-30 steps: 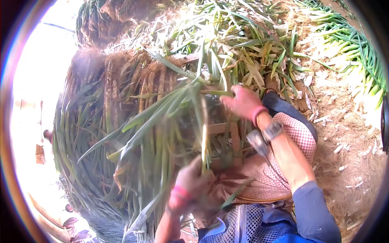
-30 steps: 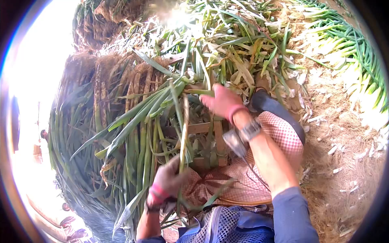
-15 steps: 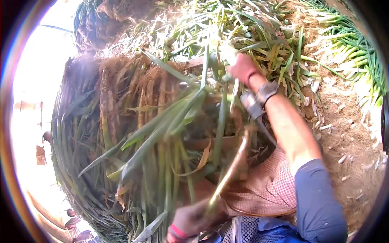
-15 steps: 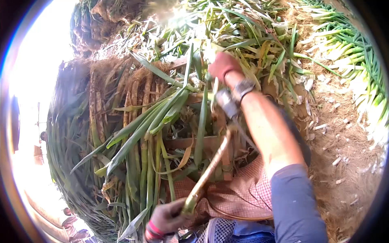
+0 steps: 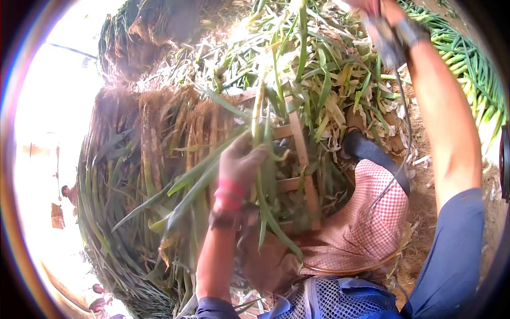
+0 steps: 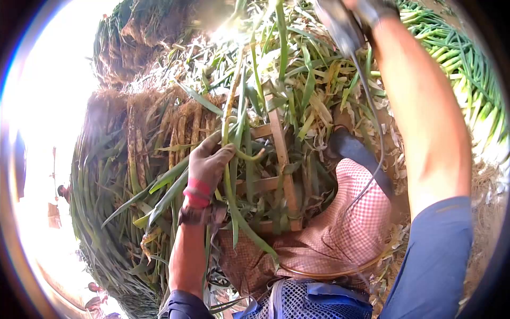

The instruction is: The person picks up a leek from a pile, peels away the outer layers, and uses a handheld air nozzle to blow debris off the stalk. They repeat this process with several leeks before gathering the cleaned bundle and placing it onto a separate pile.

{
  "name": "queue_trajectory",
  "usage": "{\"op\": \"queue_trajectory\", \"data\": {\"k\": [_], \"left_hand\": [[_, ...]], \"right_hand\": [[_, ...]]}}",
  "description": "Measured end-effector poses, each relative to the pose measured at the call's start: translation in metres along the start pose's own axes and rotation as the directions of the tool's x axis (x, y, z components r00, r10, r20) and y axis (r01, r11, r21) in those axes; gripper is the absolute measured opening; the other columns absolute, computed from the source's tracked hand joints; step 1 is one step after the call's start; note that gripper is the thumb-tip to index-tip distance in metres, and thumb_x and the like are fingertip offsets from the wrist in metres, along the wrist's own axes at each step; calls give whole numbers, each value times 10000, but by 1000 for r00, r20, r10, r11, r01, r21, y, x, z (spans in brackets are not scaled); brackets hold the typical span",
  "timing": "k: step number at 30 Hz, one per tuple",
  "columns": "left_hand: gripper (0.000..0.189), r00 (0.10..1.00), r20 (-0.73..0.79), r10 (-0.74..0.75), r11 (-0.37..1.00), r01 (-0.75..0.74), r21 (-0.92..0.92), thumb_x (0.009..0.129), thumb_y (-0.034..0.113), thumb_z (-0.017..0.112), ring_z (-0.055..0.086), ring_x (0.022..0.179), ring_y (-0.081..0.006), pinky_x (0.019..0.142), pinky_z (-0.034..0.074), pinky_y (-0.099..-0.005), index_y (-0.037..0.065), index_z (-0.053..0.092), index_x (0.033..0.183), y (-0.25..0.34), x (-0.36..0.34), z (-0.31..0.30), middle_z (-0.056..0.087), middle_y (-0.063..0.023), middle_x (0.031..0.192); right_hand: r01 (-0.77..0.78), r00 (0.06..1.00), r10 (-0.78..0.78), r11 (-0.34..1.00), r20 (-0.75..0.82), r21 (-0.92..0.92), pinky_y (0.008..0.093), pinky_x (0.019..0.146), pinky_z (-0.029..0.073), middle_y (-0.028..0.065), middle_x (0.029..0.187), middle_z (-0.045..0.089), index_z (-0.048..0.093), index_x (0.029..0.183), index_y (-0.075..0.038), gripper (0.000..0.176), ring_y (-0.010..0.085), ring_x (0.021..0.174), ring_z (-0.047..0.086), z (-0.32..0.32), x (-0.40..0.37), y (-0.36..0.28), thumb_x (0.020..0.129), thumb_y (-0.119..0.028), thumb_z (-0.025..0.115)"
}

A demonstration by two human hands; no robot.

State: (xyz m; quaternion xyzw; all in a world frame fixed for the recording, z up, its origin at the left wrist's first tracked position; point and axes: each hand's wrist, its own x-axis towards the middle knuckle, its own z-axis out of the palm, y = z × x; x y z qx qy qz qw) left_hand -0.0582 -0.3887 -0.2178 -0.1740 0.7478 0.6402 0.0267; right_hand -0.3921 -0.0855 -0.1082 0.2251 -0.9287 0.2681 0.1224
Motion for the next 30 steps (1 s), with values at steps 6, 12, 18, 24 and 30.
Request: {"op": "queue_trajectory", "data": {"k": [6, 12, 18, 24, 30], "left_hand": [[575, 992, -128, 7, 141, 125, 982, 851, 396, 845, 760, 962, -253, 895, 586, -409, 263, 707, 1394, -12, 41, -31, 797, -51, 1074], [850, 983, -63, -173, 151, 89, 985, 812, 614, 817, 724, 1163, -393, 1000, 552, -497, 87, 642, 1455, -20, 25, -59, 755, -236, 1249], [663, 994, 13, -112, 403, 33, 914, 864, 428, 853, 770, 987, -277, 867, 590, -401, -6, 690, 1339, -108, 37, -100, 799, -165, 1098], [284, 940, -17, -341, 693, 263, 671, 941, 137, 779, 664, 802, -105, 722, 538, -290, 1, 759, 1189, -41, -17, -48, 761, -30, 950], [325, 978, -4, -211, 659, 145, 738, 932, 107, 789, 667, 844, -136, 797, 552, -298, -41, 726, 1215, 26, -126, -50, 751, -50, 994]], "right_hand": [[-328, 901, 252, 928, 354, 174, 398, 852, 574, 166, 982, 779, 732, 1200, 5, 406, 263, 898, 741, 41, -209, 56, 989, -342, 714], [-764, 583, 681, 645, 444, 14, 432, 783, 556, 169, 860, 736, 744, 1016, 9, 352, 292, 799, 695, 57, -491, 157, 968, -334, 679], [-793, 492, 801, 574, 341, -203, 545, 798, 557, 269, 925, 736, 760, 1004, -13, 379, 459, 872, 704, 78, -706, 131, 989, -364, 618], [-772, 397, 753, 583, 524, -253, 579, 807, 562, 257, 921, 738, 726, 1176, -58, 361, 486, 912, 721, 154, -823, 181, 1022, -351, 582], [-688, 416, 734, 640, 536, -342, 586, 863, 563, 294, 1031, 737, 744, 1131, -54, 386, 511, 969, 708, 166, -797, 189, 1019, -391, 592]]}}
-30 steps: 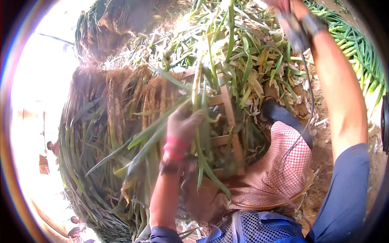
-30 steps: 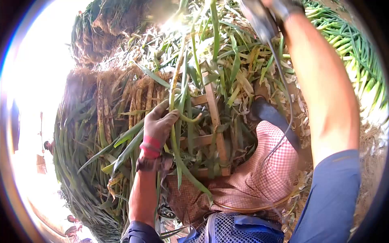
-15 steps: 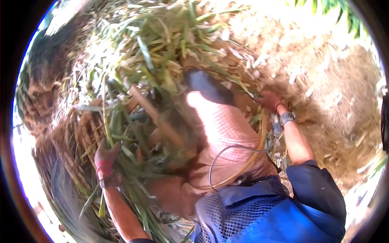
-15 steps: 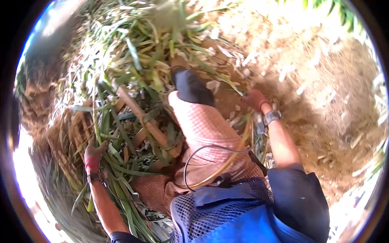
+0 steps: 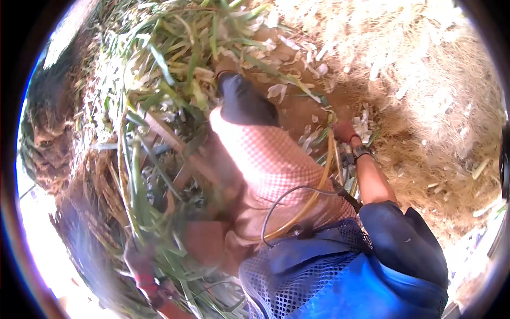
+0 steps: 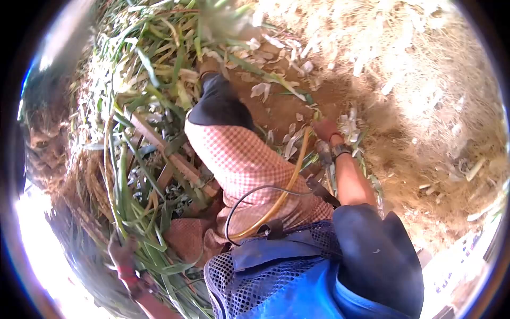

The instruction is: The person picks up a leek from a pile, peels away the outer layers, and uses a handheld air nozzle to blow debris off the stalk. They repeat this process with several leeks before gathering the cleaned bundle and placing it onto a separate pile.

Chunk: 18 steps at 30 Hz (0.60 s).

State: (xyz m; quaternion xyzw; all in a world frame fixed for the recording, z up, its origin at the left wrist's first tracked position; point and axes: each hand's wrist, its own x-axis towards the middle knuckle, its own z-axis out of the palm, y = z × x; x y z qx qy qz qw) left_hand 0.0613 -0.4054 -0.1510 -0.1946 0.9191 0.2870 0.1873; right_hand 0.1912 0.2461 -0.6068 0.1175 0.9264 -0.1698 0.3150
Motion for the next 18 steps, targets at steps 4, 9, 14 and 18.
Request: {"op": "queue_trajectory", "data": {"k": [4, 9, 14, 18], "left_hand": [[677, 968, -205, 143, 887, -34, 460, 831, 223, 911, 728, 906, -218, 814, 597, -371, -13, 628, 1399, -55, -90, 54, 767, -103, 1025], [842, 978, -182, -104, 736, 199, 648, 795, 413, 895, 768, 910, -426, 787, 616, -503, 60, 565, 1485, -64, -148, 161, 780, -227, 1042], [825, 982, -143, -126, 813, 185, 551, 825, 500, 837, 756, 901, -456, 811, 591, -554, 49, 571, 1463, -32, -136, 164, 774, -246, 986], [786, 976, -81, -203, 798, 213, 564, 835, 512, 819, 748, 927, -463, 806, 591, -548, 52, 600, 1433, -36, -124, 145, 774, -250, 1005]], "right_hand": [[-52, 930, 166, 943, -328, 329, 498, 805, 550, 270, 936, 717, 771, 1061, -46, 386, 426, 893, 720, -63, 14, -31, 991, -403, 639], [476, 799, -42, 653, -600, 589, 339, 857, 584, 112, 1142, 802, 732, 1258, -11, 320, 146, 961, 737, -235, -39, -175, 1069, -260, 665], [645, 596, -574, 759, -562, -90, 430, 917, 578, 149, 1151, 768, 741, 1267, -71, 408, 250, 1020, 725, -297, -115, -301, 1032, -401, 688], [771, 591, -750, 633, -297, -65, 469, 1000, 533, 174, 1088, 739, 749, 1192, -43, 403, 322, 1083, 691, -277, -145, -350, 1026, -397, 651]]}}
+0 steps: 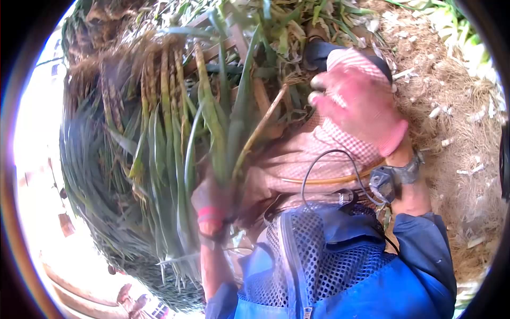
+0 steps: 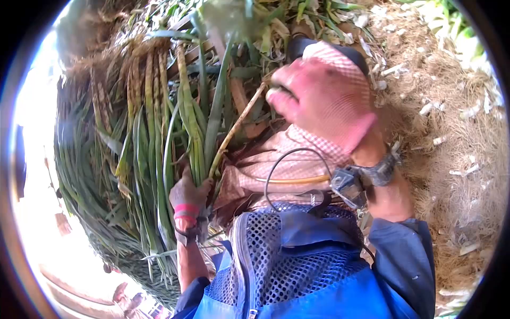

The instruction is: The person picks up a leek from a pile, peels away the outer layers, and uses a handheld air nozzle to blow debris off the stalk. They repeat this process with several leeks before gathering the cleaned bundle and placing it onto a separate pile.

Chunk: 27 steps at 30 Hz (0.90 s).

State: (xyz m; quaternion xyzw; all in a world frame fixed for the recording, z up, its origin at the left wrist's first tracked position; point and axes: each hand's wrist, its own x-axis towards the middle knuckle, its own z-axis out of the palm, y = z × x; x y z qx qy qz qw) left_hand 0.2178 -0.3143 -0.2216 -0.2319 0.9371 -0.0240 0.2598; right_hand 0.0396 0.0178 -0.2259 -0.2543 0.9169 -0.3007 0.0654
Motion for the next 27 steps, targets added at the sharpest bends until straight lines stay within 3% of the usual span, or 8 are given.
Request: {"op": "queue_trajectory", "data": {"k": [1, 3, 8, 17, 19, 23, 25, 27], "left_hand": [[786, 1000, -1, -16, 1000, 16, -10, 835, 512, 819, 748, 927, -463, 806, 591, -548, 52, 600, 1433, -7, 1, 4, 774, -250, 1005], [760, 996, -83, 23, 999, -25, -23, 842, 512, 812, 747, 933, -462, 810, 590, -547, 61, 615, 1421, -26, 6, 17, 774, -247, 1011], [749, 995, -97, 15, 997, -22, -69, 853, 517, 806, 741, 963, -458, 832, 588, -545, 77, 617, 1429, -44, 14, 28, 774, -238, 1032], [717, 998, -54, -15, 995, 9, -103, 862, 516, 801, 748, 986, -439, 856, 589, -530, 77, 627, 1402, -42, 18, 25, 780, -227, 1062], [699, 1000, -23, -3, 990, -1, -142, 868, 501, 800, 744, 1005, -439, 876, 583, -530, 78, 628, 1396, -46, 17, 24, 778, -228, 1080], [675, 999, -51, 5, 985, -14, -172, 874, 484, 799, 738, 1025, -443, 893, 577, -535, 79, 629, 1388, -42, 14, 20, 773, -235, 1098], [670, 1000, -23, 4, 979, -9, -202, 877, 480, 798, 733, 1033, -447, 898, 574, -542, 79, 628, 1386, -39, 16, 17, 770, -240, 1103], [676, 1000, -24, 18, 976, -22, -216, 873, 489, 798, 731, 1031, -451, 898, 574, -544, 77, 628, 1381, -42, 17, 19, 770, -240, 1099]], "right_hand": [[-12, 990, -14, 982, 140, 188, 471, 996, 532, 176, 1090, 740, 754, 1171, -36, 372, 354, 1084, 692, 11, 4, -11, 1008, -362, 680], [124, 939, -140, 990, 314, 72, 499, 960, 547, 190, 1085, 749, 762, 1154, -53, 390, 372, 1043, 710, 47, 2, -33, 996, -397, 668], [97, 540, -148, 989, 828, 114, 500, 928, 559, 202, 1046, 766, 779, 1075, -46, 445, 391, 1025, 732, 100, 4, -78, 918, -454, 693], [-22, 646, -48, 996, 762, 81, 484, 852, 582, 197, 910, 773, 801, 961, -33, 327, 380, 897, 747, 141, 5, -42, 862, -331, 708], [-318, 638, 83, 934, 765, 163, 444, 784, 589, 182, 864, 777, 816, 1006, -32, 321, 345, 802, 748, 101, 16, -34, 839, -283, 705], [-98, 904, 27, 985, 427, 145, 402, 687, 556, 152, 757, 746, 824, 1070, -23, 323, 244, 680, 701, 65, 13, 19, 842, -209, 691], [-369, 793, 298, 929, 531, 30, 384, 620, 506, 115, 721, 708, 821, 1073, -5, 313, 208, 623, 621, 20, 13, 28, 867, -193, 679], [-371, 883, 333, 927, 332, 56, 354, 582, 462, 78, 753, 691, 817, 1037, -3, 279, 170, 638, 572, -23, -2, 46, 893, -192, 672]]}}
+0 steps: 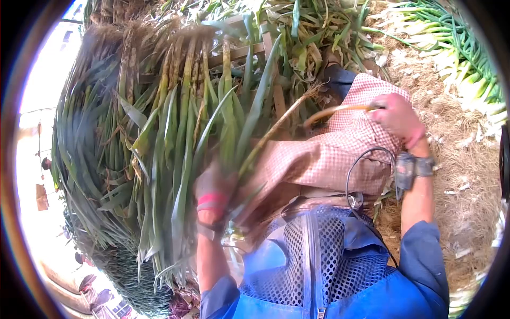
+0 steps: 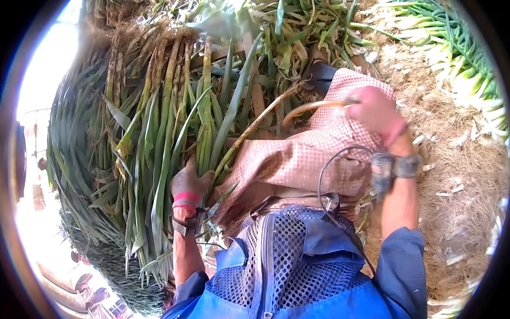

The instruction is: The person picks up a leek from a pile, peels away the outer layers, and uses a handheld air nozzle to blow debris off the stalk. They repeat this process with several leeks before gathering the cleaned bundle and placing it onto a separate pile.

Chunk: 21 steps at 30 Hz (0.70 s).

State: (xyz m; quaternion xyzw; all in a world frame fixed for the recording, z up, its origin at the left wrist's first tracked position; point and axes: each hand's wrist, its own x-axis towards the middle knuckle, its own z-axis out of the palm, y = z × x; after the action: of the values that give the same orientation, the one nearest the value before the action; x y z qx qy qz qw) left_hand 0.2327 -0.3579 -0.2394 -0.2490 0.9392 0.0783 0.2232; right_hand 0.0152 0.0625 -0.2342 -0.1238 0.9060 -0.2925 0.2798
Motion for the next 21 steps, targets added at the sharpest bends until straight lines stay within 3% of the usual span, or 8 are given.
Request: {"op": "queue_trajectory", "data": {"k": [5, 8, 10, 12, 14, 17, 20, 21], "left_hand": [[707, 999, -22, 25, 1000, -25, 1, 866, 496, 806, 740, 1013, -438, 890, 579, -538, 70, 618, 1398, 2, -9, -6, 767, -233, 1123], [550, 956, -258, 137, 987, -110, 114, 867, 416, 762, 740, 861, -463, 771, 594, -544, 85, 634, 1287, 17, -22, -24, 762, -222, 1025], [694, 861, -422, 284, 947, -320, -16, 889, 417, 833, 769, 931, -348, 836, 609, -447, 53, 621, 1442, 30, -23, -39, 761, -182, 1185], [615, 949, -218, 230, 861, -303, -408, 985, 356, 792, 758, 912, -168, 813, 597, -314, 4, 621, 1459, 74, -24, -67, 783, -145, 1164], [555, 929, -61, 365, 382, -210, -900, 1085, 348, 665, 734, 863, -164, 754, 587, -273, -52, 594, 1464, 106, 0, -52, 778, -147, 1112], [908, 765, 326, 555, -69, 433, -899, 1012, 776, 503, 752, 854, -236, 768, 606, -352, -24, 562, 1437, 166, 34, -28, 747, -134, 992], [486, 747, 338, 573, -336, 590, -734, 1060, 554, 611, 718, 740, -179, 683, 588, -316, 70, 629, 1093, 197, 47, 0, 719, -52, 870], [364, 736, 247, 631, -349, 554, -756, 1059, 421, 628, 690, 681, -156, 627, 564, -290, 59, 634, 1099, 200, 55, 24, 715, -42, 850]], "right_hand": [[-76, 951, 184, 918, -247, 389, 282, 558, 440, 52, 778, 690, 754, 1115, 16, 281, 124, 622, 598, -61, -68, 32, 936, -176, 652], [5, 831, 300, 839, -469, 545, 248, 550, 447, 77, 858, 747, 718, 1194, 18, 310, 132, 676, 675, -49, -98, 14, 970, -188, 660], [58, 808, 303, 812, -505, 581, 230, 513, 457, 95, 912, 778, 692, 1265, 15, 342, 141, 682, 696, -39, -109, 41, 998, -197, 668], [340, 844, 52, 718, -534, 608, 208, 485, 455, 90, 912, 786, 729, 1226, 6, 323, 114, 646, 671, -26, -126, 38, 989, -213, 707], [413, 846, -46, 687, -532, 597, 184, 441, 429, 54, 788, 758, 801, 1062, -8, 205, 41, 543, 588, -18, -134, 1, 990, -178, 713], [534, 845, -365, 616, -390, 579, 197, 427, 412, 26, 688, 712, 803, 1050, 11, 195, 41, 524, 580, -8, -153, 2, 963, -150, 734], [334, 915, -391, 586, -103, 738, 220, 441, 434, 36, 660, 705, 805, 1042, 39, 207, 75, 514, 601, 8, -179, -6, 919, -122, 764], [224, 960, -280, 753, -7, 619, 261, 496, 507, 72, 692, 735, 799, 1054, 67, 250, 118, 557, 662, 12, -187, -9, 888, -118, 783]]}}
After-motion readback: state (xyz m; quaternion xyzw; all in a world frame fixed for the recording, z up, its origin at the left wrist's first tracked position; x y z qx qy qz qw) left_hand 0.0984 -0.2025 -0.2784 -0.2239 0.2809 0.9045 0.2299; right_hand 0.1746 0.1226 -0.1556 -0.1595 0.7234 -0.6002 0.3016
